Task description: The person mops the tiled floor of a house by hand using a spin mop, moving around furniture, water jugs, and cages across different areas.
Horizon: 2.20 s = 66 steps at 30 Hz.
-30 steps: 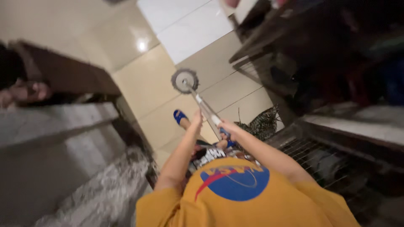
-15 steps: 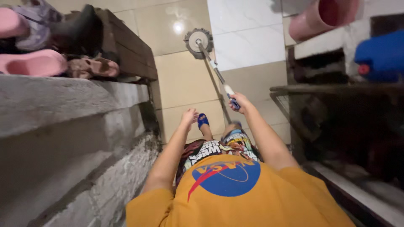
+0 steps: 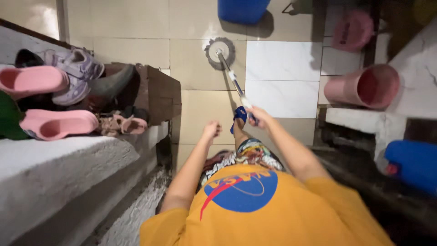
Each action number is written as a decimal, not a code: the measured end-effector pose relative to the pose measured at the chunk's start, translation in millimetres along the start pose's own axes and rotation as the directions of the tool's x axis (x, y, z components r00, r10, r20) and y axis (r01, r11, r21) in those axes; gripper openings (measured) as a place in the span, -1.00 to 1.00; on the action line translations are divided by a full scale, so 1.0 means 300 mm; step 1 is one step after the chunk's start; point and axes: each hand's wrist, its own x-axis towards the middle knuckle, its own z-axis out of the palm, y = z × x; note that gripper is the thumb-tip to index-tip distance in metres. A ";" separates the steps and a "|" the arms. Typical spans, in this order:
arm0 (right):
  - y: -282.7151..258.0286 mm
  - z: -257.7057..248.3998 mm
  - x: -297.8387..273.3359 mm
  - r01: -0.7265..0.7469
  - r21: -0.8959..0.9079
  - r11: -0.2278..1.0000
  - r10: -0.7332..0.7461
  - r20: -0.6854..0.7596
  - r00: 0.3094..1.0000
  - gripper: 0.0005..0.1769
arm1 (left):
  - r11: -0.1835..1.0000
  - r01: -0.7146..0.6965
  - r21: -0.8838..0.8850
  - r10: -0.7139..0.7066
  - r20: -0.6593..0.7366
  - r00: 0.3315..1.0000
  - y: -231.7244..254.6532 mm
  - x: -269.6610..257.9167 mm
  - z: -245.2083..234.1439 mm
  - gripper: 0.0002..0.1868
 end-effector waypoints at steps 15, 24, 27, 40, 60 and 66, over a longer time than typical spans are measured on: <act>-1.073 0.661 0.522 0.163 0.029 0.986 -0.165 0.123 0.979 -0.85 | 0.856 -0.203 -0.476 0.175 -0.103 0.979 0.852 0.400 -0.121 -0.77; -1.734 0.870 0.638 0.151 0.352 0.924 -0.146 -0.041 0.988 -0.80 | 0.972 -0.115 -0.205 0.114 -0.017 0.993 1.642 0.676 -0.329 -0.74; -1.872 0.903 0.679 0.120 0.508 0.853 -0.143 0.006 0.990 -0.74 | 0.965 -0.244 -0.101 0.247 0.015 0.969 1.918 0.821 -0.378 -0.75; -2.725 0.990 0.976 0.203 0.362 0.910 -0.200 -0.046 0.979 -0.88 | 0.984 -0.176 -0.002 0.174 0.153 0.973 2.758 1.329 -0.135 -0.77; -3.680 1.110 1.408 0.190 0.404 0.895 -0.104 -0.226 0.969 -0.80 | 0.993 -0.047 -0.109 0.072 0.239 0.968 3.766 2.063 0.096 -0.64; -4.161 1.172 1.770 0.303 0.539 0.786 -0.368 0.014 0.930 -0.90 | 0.976 -0.039 -0.213 0.080 0.187 0.979 3.977 2.230 0.038 -0.62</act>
